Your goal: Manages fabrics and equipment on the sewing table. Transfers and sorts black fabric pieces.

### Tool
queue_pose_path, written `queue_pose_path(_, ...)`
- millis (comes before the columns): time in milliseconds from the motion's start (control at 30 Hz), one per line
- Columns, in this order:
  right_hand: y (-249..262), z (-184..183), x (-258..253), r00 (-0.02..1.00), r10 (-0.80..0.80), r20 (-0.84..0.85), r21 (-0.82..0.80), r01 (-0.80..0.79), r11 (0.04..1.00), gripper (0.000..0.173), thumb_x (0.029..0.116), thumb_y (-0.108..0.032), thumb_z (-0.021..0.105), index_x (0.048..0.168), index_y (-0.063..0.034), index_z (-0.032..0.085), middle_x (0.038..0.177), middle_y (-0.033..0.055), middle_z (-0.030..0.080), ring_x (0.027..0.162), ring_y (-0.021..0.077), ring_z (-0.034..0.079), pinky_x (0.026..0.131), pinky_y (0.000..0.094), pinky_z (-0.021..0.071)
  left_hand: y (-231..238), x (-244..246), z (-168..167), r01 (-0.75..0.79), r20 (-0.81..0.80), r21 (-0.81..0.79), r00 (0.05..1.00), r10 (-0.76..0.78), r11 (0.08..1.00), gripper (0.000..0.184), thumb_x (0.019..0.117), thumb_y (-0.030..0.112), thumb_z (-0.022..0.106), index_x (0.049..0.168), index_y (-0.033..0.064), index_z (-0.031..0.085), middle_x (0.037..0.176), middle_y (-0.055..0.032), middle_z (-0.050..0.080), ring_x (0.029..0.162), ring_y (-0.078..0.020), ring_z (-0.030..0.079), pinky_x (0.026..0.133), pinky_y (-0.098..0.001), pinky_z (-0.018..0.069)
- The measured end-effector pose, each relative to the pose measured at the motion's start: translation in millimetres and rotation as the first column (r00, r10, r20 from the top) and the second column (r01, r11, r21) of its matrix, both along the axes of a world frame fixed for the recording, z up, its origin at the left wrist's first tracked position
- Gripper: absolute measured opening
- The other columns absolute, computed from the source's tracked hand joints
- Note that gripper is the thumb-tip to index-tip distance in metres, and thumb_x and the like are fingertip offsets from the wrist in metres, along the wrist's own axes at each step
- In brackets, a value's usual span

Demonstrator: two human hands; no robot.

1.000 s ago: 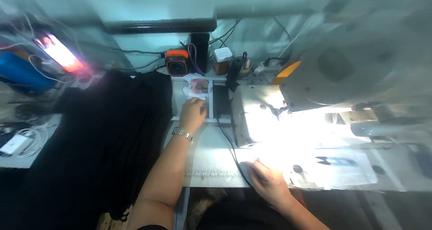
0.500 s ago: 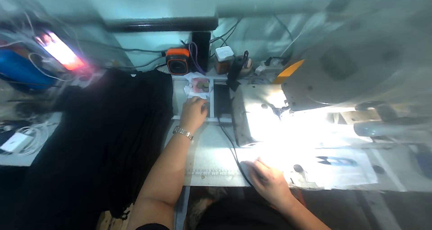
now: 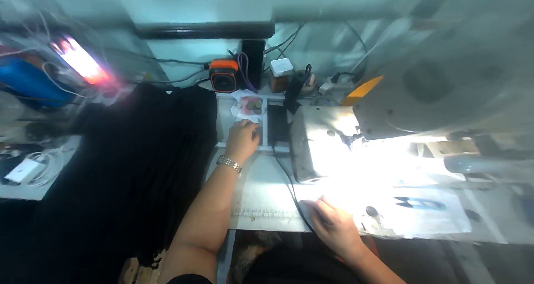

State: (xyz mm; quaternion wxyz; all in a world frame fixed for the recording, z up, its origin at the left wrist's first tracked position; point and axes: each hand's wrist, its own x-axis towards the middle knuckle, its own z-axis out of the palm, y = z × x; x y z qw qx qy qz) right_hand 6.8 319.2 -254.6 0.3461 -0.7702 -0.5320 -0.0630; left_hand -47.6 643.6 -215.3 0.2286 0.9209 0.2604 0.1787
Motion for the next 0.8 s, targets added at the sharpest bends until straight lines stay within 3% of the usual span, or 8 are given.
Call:
queue_pose_path(233,-0.7,-1.0,0.1,1.0,-0.002,-0.014,-0.006,0.002,1.0,0.024,0.0963,-0.021,0.054,0.101,-0.0156,0.077,0.082,-0.0014,0.066,0.065,0.0058,0.06,0.054,0.0222,0.0497,-0.2,-2.0,6.5,0.044,-0.048,-0.062,0.998,-0.047,0.997,0.018,0.0974,0.025,0.067,0.102,0.0098,0.075,0.096,-0.0089,0.07,0.095,-0.0257,0.068,0.088,-0.0481,0.0561)
queue_pose_path(367,-0.3,-1.3,0.5,1.0,0.001,-0.02,0.0,-0.001,1.0,0.025,0.0958,-0.022,0.054,0.101,-0.0149,0.078,0.082,-0.0005,0.067,0.065,0.0061,0.059,0.054,0.0227,0.0493,-0.3,-2.7,8.7,0.081,-0.095,-0.088,0.991,-0.089,0.993,0.022,0.1013,0.027,0.062,0.103,0.0088,0.074,0.096,-0.0089,0.073,0.094,-0.025,0.071,0.086,-0.0497,0.0575)
queue_pose_path(800,-0.6,-2.3,1.0,1.0,-0.009,-0.015,-0.013,0.009,1.0,0.025,0.0961,-0.022,0.054,0.102,-0.0164,0.078,0.08,-0.0022,0.064,0.063,0.0047,0.057,0.052,0.0215,0.0476,0.2,-1.7,4.0,0.1,-0.077,-0.051,0.992,-0.104,0.994,0.022,0.101,0.028,0.062,0.098,0.0098,0.074,0.089,-0.0074,0.072,0.085,-0.0238,0.071,0.08,-0.0491,0.0579)
